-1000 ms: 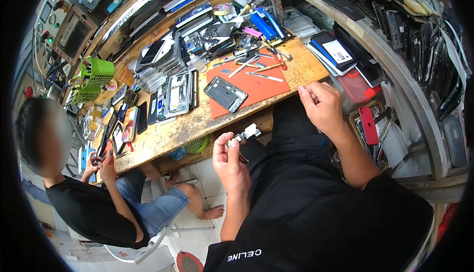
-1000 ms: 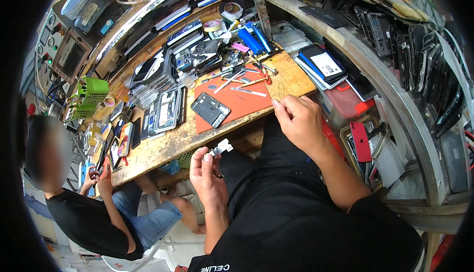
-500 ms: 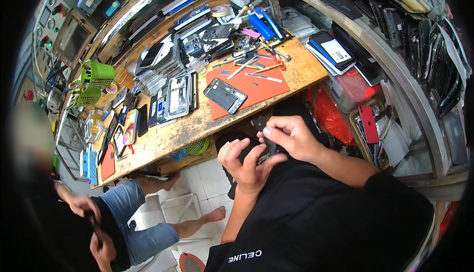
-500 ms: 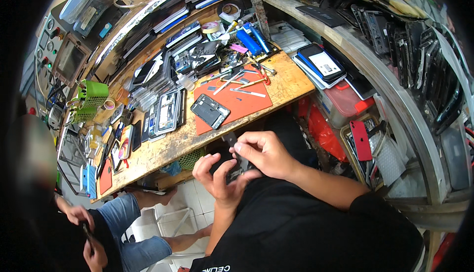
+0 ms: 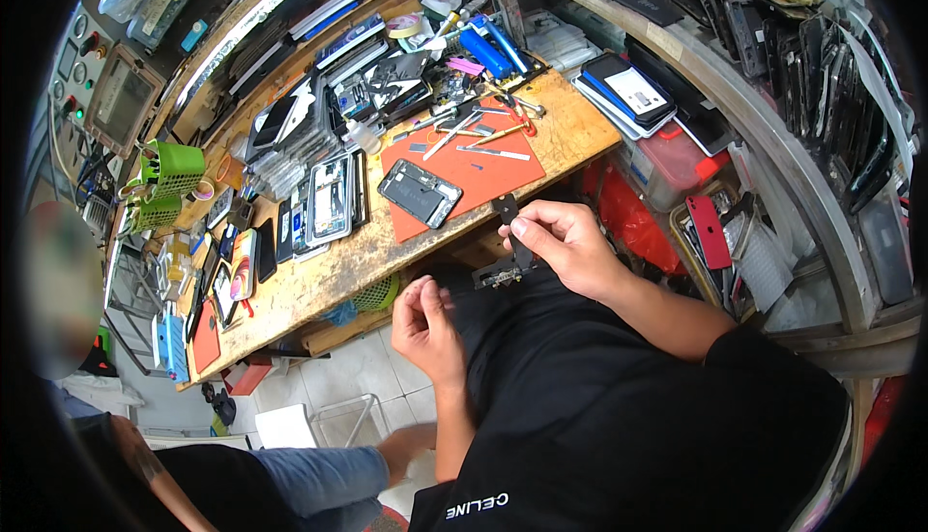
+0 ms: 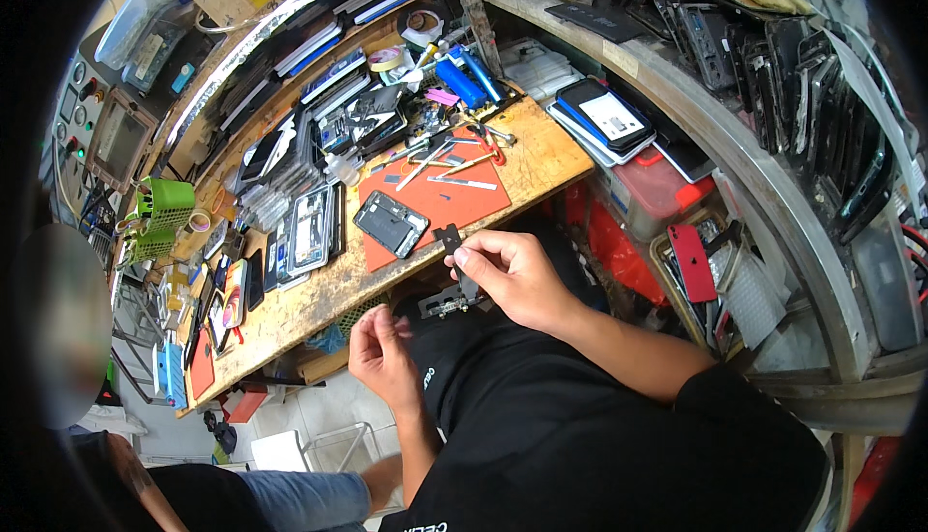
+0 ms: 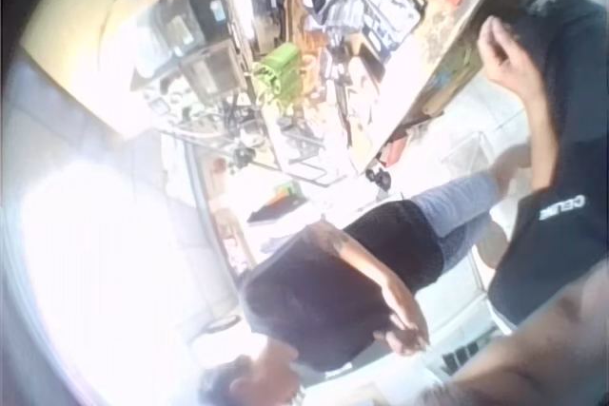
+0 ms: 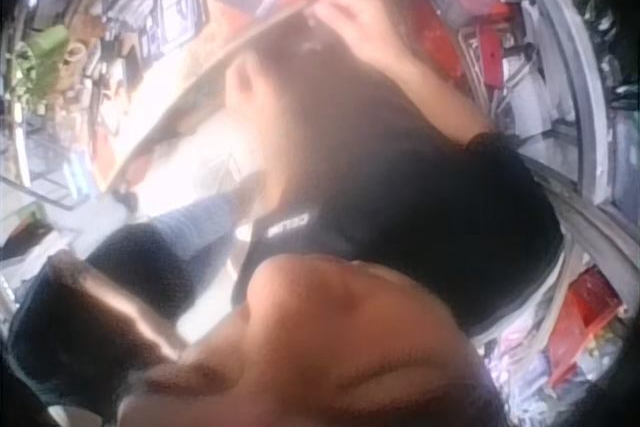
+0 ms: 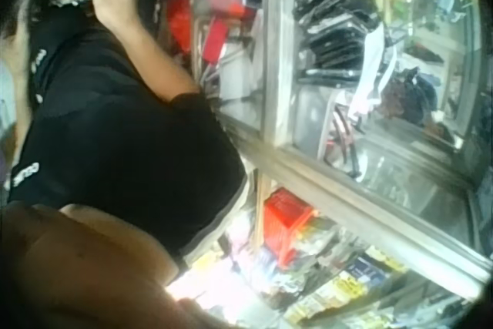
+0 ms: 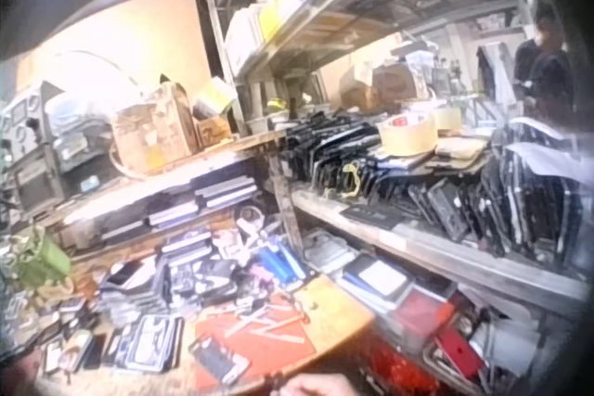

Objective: The person retrieves a small electronic component from a shelf and returns to a workbench. They then use a screwdriver to remove screws from a disassembled mobile phone and install the component into the device.

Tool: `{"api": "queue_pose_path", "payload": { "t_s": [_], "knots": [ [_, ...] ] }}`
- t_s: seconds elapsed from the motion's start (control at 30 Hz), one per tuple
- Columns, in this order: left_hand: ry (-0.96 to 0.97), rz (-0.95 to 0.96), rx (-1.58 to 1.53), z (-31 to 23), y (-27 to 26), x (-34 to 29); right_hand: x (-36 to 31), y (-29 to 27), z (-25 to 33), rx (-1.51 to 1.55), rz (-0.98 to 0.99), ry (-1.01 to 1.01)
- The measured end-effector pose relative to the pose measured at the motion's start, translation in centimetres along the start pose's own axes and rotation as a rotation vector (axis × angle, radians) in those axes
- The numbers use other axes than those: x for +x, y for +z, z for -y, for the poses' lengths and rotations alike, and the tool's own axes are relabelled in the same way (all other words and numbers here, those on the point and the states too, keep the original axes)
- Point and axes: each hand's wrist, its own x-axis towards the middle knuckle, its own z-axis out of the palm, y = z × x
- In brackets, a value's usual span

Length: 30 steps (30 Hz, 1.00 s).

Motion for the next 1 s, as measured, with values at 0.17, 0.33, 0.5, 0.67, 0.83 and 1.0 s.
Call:
{"api": "queue_pose_path", "payload": {
  "t_s": [0.17, 0.33, 0.5, 0.67, 0.83, 1.0],
  "knots": [
    [0.211, 0.261, 0.190, -0.3, -0.7, 0.3, -0.1, 0.3, 0.1, 0.014, -0.005, -0.012],
    [0.028, 0.445, -0.017, -0.4, 0.1, -0.7, -0.3, 0.6, 0.0, 0.087, -0.021, 0.014],
    [-0.073, 0.401, -0.127, -0.2, 0.6, -1.2, -0.6, 1.2, -0.4, 0.097, -0.012, -0.013],
    [-0.069, 0.374, -0.154, -0.3, 0.7, -1.4, -0.9, 1.8, -0.3, 0.065, 0.057, -0.089],
    [0.083, 0.381, -0.093, -0.3, 0.9, -1.3, -1.1, 1.8, -0.2, 0.098, 0.136, -0.057],
    [0.250, 0.387, 0.046, -0.3, 0.8, -0.9, -1.1, 2.2, -0.4, 0.204, 0.162, -0.007]
  ]
}}
